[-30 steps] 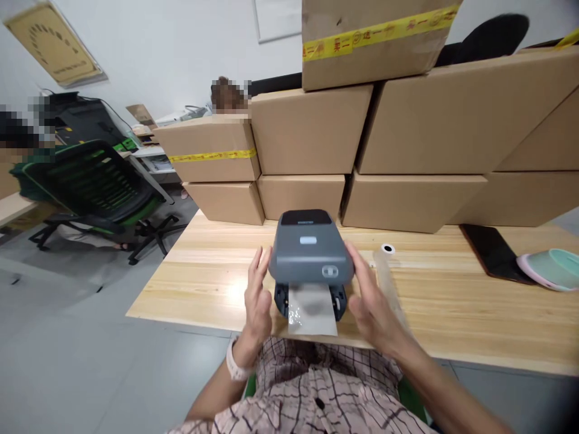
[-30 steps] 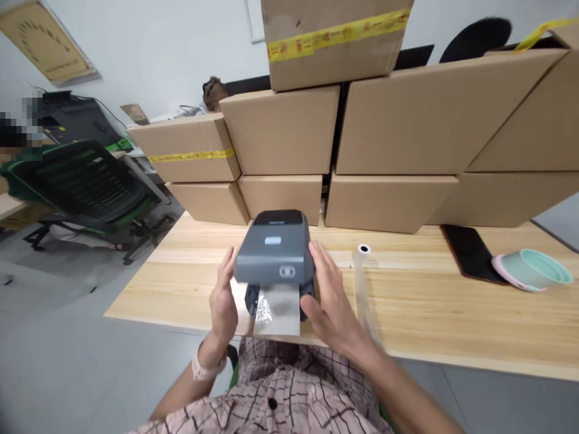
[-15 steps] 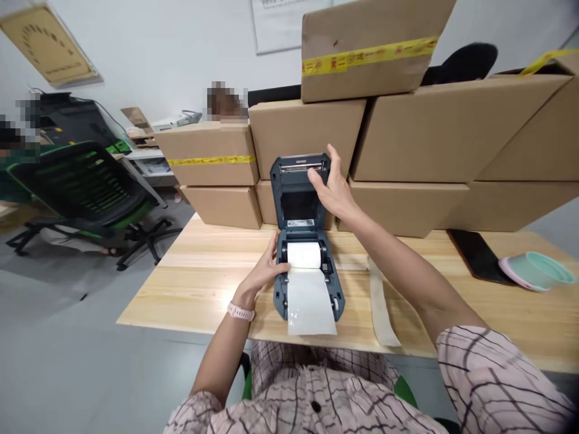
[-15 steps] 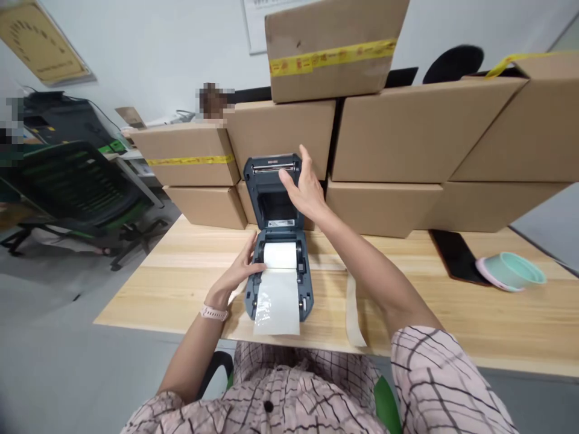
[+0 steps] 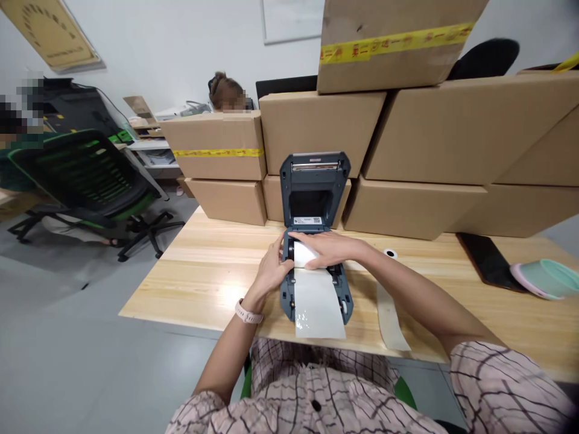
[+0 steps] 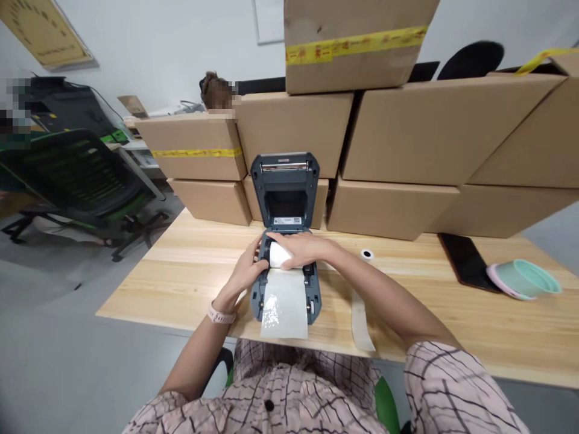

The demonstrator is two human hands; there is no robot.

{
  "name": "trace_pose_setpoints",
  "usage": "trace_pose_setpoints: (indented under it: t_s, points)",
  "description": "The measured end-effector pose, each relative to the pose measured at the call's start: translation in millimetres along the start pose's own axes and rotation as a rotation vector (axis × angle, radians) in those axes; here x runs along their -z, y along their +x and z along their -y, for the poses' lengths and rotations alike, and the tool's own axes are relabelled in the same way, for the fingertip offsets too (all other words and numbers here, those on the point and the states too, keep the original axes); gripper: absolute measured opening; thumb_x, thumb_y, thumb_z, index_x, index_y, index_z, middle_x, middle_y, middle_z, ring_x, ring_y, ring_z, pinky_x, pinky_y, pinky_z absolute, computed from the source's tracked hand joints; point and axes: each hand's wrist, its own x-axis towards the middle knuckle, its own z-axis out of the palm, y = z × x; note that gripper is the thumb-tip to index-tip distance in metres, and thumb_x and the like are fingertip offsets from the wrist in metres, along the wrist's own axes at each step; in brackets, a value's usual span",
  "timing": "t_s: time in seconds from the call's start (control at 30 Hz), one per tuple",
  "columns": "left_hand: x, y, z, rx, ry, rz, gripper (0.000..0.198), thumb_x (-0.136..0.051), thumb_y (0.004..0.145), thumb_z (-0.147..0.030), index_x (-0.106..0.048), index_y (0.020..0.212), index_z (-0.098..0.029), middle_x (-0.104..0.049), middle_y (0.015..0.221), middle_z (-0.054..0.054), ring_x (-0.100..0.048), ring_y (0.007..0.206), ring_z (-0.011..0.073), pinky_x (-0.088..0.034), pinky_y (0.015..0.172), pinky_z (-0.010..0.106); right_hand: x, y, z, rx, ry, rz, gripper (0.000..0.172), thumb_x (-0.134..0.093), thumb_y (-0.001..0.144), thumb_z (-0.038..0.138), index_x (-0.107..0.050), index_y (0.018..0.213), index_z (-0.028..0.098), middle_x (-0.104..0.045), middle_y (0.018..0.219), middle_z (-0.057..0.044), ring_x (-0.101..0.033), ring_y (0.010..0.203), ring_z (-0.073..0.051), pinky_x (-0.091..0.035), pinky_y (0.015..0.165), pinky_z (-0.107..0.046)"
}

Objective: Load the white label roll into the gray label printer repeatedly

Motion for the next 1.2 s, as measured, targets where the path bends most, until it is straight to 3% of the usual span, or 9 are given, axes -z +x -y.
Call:
trace_pose_setpoints:
  t_s: [0.13, 0.23, 0.4, 0.57, 0.7, 0.87, 0.97, 1.1, 1.2]
  points:
    - [4.9, -2.2, -5.8, 0.063, 0.179, -0.002, 0.073, -0.059, 0.075, -0.022, -0.052, 0.147, -0.015, -0.069, 0.08, 0.004, -0.062, 0.073, 0.0237, -0.046, 0.073, 0.034, 0.0, 14.8, -3.8, -0.019, 0.038, 0.212, 0.111, -0.083, 0.068, 0.045, -0.031, 0.163, 0.019, -0.07, 0.137, -0.015, -0.075, 0.109, -0.032, -0.056, 0.088, -0.039]
    - [6.1, -1.1, -6.7, 0.053, 0.147, 0.038, 0.075, -0.057, 0.075, -0.02, -0.049, 0.149, -0.015, -0.063, 0.069, 0.0, -0.058, 0.064, 0.0213, -0.041, 0.066, 0.031, 14.1, 13.4, -0.6, 0.011, 0.125, 0.245, 0.111, -0.082, 0.069, 0.04, -0.028, 0.164, 0.019, -0.061, 0.149, -0.014, -0.07, 0.121, -0.03, -0.056, 0.096, -0.039]
    - [5.8, 0.4, -4.2, 0.054, 0.112, 0.052, 0.076, -0.056, 0.074, -0.02, -0.049, 0.15, -0.016, -0.059, 0.064, -0.003, -0.055, 0.062, 0.0206, -0.039, 0.065, 0.03, 64.1, -22.4, -5.4, 0.148, 0.402, 0.164, 0.098, -0.075, 0.075, 0.042, -0.032, 0.162, 0.027, -0.053, 0.157, -0.004, -0.06, 0.136, -0.027, -0.049, 0.111, -0.038]
    - [4.1, 0.5, 1.1, 0.039, 0.06, 0.057, 0.076, -0.056, 0.073, -0.018, -0.049, 0.149, -0.019, -0.059, 0.063, -0.004, -0.054, 0.06, 0.0191, -0.039, 0.065, 0.029, 95.4, -78.2, -40.3, -0.085, 0.437, -0.035, 0.103, -0.081, 0.071, 0.051, -0.034, 0.161, 0.031, -0.062, 0.142, -0.007, -0.065, 0.125, -0.032, -0.055, 0.106, -0.045]
    - [3.4, 0.8, 0.7, 0.045, 0.057, 0.041, 0.075, -0.056, 0.072, -0.017, -0.05, 0.147, -0.016, -0.062, 0.065, -0.003, -0.055, 0.06, 0.0189, -0.04, 0.063, 0.029, 74.7, -96.8, -75.7, -0.287, 0.476, -0.14, 0.1, -0.085, 0.069, 0.045, -0.039, 0.157, 0.031, -0.06, 0.143, -0.01, -0.063, 0.126, -0.035, -0.052, 0.109, -0.052]
    - [3.2, -0.7, -3.0, 0.027, -0.005, 0.036, 0.075, -0.056, 0.07, -0.016, -0.052, 0.145, -0.016, -0.067, 0.071, -0.001, -0.057, 0.06, 0.0174, -0.042, 0.062, 0.028, 25.4, -85.6, -102.4, -0.422, 0.674, -0.106, 0.098, -0.082, 0.069, 0.033, -0.039, 0.156, 0.022, -0.061, 0.144, -0.014, -0.062, 0.129, -0.035, -0.051, 0.112, -0.053]
    - [2.7, -1.6, -2.5, 0.029, -0.039, 0.043, 0.076, -0.055, 0.07, -0.016, -0.052, 0.145, -0.015, -0.066, 0.07, -0.002, -0.055, 0.059, 0.0162, -0.041, 0.06, 0.027, 10.4, -88.7, -112.5, -0.453, 0.728, -0.119, 0.1, -0.083, 0.071, 0.037, -0.037, 0.158, 0.021, -0.055, 0.152, -0.017, -0.057, 0.137, -0.036, -0.047, 0.116, -0.052]
    - [2.4, -1.3, -0.7, 0.038, -0.039, 0.043, 0.077, -0.054, 0.069, -0.016, -0.052, 0.146, -0.016, -0.06, 0.065, -0.004, -0.051, 0.057, 0.0147, -0.037, 0.056, 0.025, 11.0, -127.7, -121.6, -0.461, 0.89, -0.187, 0.101, -0.081, 0.08, 0.043, -0.024, 0.163, 0.031, -0.04, 0.166, -0.013, -0.041, 0.152, -0.028, -0.039, 0.123, -0.047]
    - [2.6, -0.9, -0.8, 0.047, -0.033, 0.044, 0.079, -0.054, 0.069, -0.016, -0.05, 0.148, -0.016, -0.057, 0.063, -0.005, -0.049, 0.056, 0.0147, -0.034, 0.054, 0.025, 6.4, -163.4, -119.3, -0.51, 1.046, -0.165, 0.09, -0.081, 0.082, 0.042, -0.033, 0.158, 0.037, -0.044, 0.164, -0.01, -0.043, 0.151, -0.026, -0.047, 0.116, -0.044]
